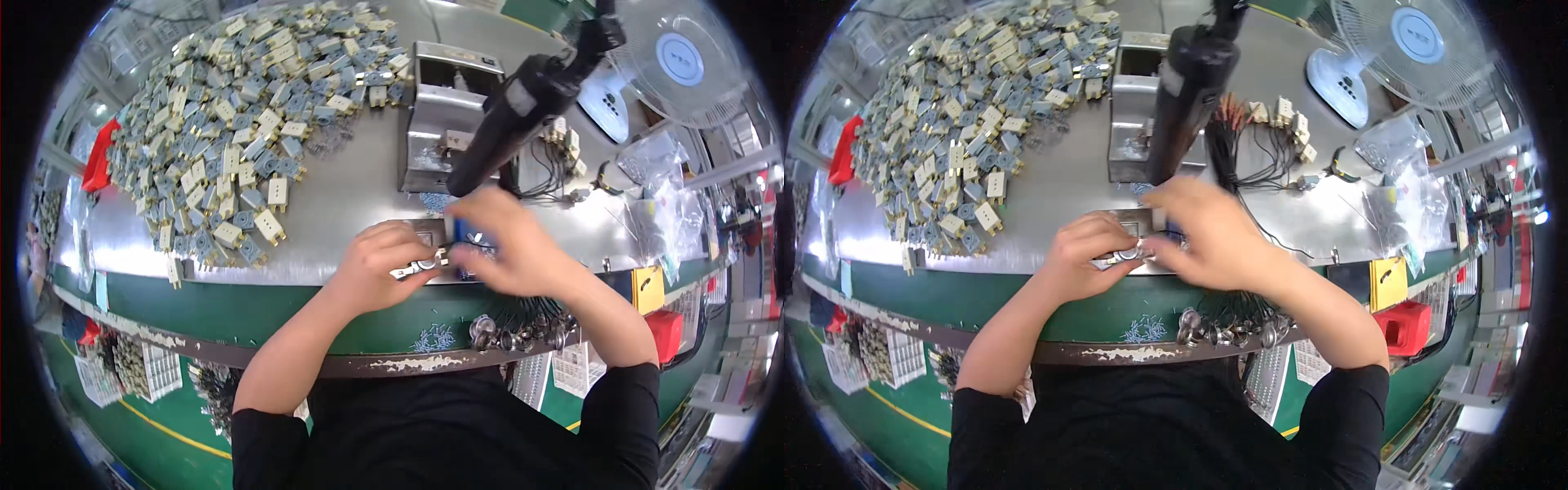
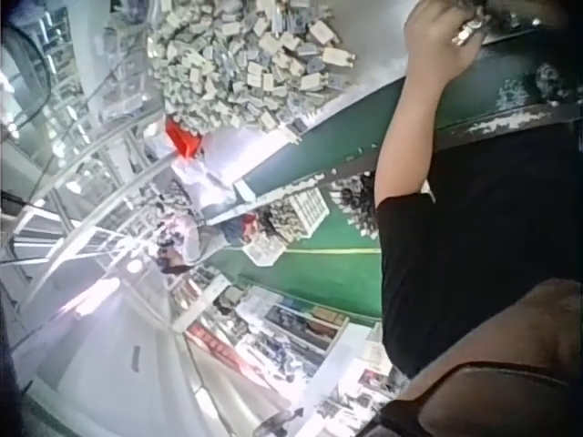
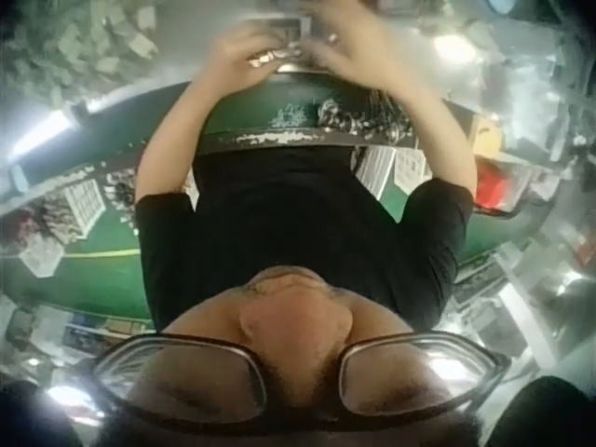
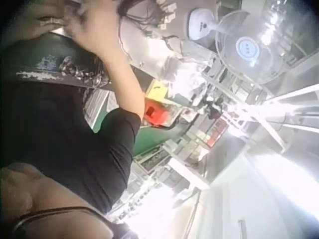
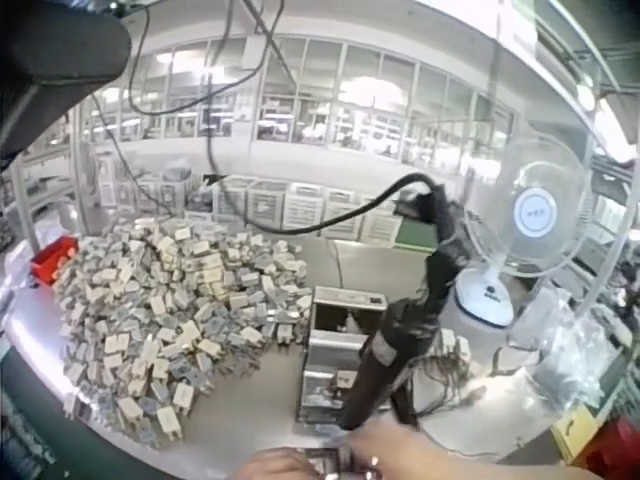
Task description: Assembling wire harnesses and securing them to electrical sockets using an electric screwdriver.
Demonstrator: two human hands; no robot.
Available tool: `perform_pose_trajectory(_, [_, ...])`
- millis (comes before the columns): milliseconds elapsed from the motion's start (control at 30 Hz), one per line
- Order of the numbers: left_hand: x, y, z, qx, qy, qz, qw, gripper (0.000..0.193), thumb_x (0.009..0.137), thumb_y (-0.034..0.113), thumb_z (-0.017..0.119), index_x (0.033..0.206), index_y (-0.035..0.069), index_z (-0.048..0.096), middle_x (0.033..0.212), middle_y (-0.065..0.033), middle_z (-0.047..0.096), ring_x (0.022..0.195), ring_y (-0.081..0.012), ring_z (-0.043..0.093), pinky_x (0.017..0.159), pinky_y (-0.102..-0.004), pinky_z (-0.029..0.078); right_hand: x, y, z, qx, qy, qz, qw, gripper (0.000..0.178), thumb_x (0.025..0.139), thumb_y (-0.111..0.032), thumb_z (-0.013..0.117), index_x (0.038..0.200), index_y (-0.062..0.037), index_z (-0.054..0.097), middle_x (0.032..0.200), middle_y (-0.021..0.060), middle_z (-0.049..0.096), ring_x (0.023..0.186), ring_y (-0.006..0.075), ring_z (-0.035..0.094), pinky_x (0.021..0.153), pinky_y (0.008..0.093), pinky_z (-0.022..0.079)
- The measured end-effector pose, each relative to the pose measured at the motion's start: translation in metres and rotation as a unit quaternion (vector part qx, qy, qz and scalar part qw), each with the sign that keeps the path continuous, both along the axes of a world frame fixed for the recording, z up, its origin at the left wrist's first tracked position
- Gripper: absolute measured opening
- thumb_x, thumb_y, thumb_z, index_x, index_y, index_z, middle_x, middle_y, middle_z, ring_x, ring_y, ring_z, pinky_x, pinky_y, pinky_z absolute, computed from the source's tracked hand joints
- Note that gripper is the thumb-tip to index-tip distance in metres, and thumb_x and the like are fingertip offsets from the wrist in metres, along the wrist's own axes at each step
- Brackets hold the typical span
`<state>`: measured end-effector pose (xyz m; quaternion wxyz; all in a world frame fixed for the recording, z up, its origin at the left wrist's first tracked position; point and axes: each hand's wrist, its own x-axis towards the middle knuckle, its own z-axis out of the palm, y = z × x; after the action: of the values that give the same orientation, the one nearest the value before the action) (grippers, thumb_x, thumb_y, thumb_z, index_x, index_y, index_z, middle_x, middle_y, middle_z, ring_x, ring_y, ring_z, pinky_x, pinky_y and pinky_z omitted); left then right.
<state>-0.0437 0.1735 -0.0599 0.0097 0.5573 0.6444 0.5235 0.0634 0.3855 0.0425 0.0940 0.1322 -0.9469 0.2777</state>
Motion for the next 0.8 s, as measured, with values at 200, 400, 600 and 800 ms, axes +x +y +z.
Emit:
perform_pose_trajectory(200, [0.003, -0.008, 0.006, 0.072, 0.037, 0.106, 0.991, 0.030, 0.069, 0.012, 0.092, 0.093, 0.004, 0.075, 0.091, -0.0126, 0.077, 0.082, -0.0304, 0.076, 0.078, -0.0380, 0.061, 0.003, -0.023, -0.029, 0.056, -0.041, 0.053, 0.996, 0.050, 0.083, -0.022, 0.081, 0.122, 0.0010, 0.062, 0.112, 0.0185, 0.068, 0.108, 0.0382, 0.065, 0.095, 0.0460, 0.052])
perform_pose_trajectory(400, [0.011, -0.003, 0.011, 0.072, 0.042, 0.130, 0.988, 0.034, 0.068, 0.006, 0.092, 0.093, 0.002, 0.070, 0.094, -0.0158, 0.077, 0.090, -0.0307, 0.077, 0.082, -0.0388, 0.060, 0.004, -0.021, -0.041, 0.085, 0.043, 0.006, 0.995, 0.041, 0.082, -0.019, 0.079, 0.113, 0.0002, 0.062, 0.099, 0.0163, 0.069, 0.093, 0.0370, 0.070, 0.080, 0.0450, 0.057])
perform_pose_trajectory(600, [0.027, -0.006, 0.009, 0.051, -0.027, 0.137, 0.989, 0.049, 0.069, 0.010, 0.095, 0.106, 0.001, 0.064, 0.104, -0.0166, 0.077, 0.099, -0.0294, 0.076, 0.092, -0.0409, 0.058, 0.006, -0.001, -0.031, 0.132, 0.101, 0.087, 0.982, 0.034, 0.083, -0.022, 0.073, 0.107, -0.0008, 0.062, 0.093, 0.0116, 0.066, 0.087, 0.0313, 0.070, 0.073, 0.0422, 0.058])
perform_pose_trajectory(800, [0.036, 0.004, 0.038, -0.059, 0.037, -0.121, 0.990, 0.079, 0.068, 0.046, 0.094, 0.128, 0.005, 0.066, 0.119, -0.0136, 0.071, 0.106, -0.0328, 0.071, 0.088, -0.0412, 0.057, 0.009, 0.083, 0.000, 0.124, 0.244, 0.045, 0.961, 0.025, 0.089, -0.018, 0.074, 0.108, -0.0045, 0.066, 0.101, 0.0077, 0.073, 0.090, 0.0251, 0.072, 0.076, 0.0373, 0.058])
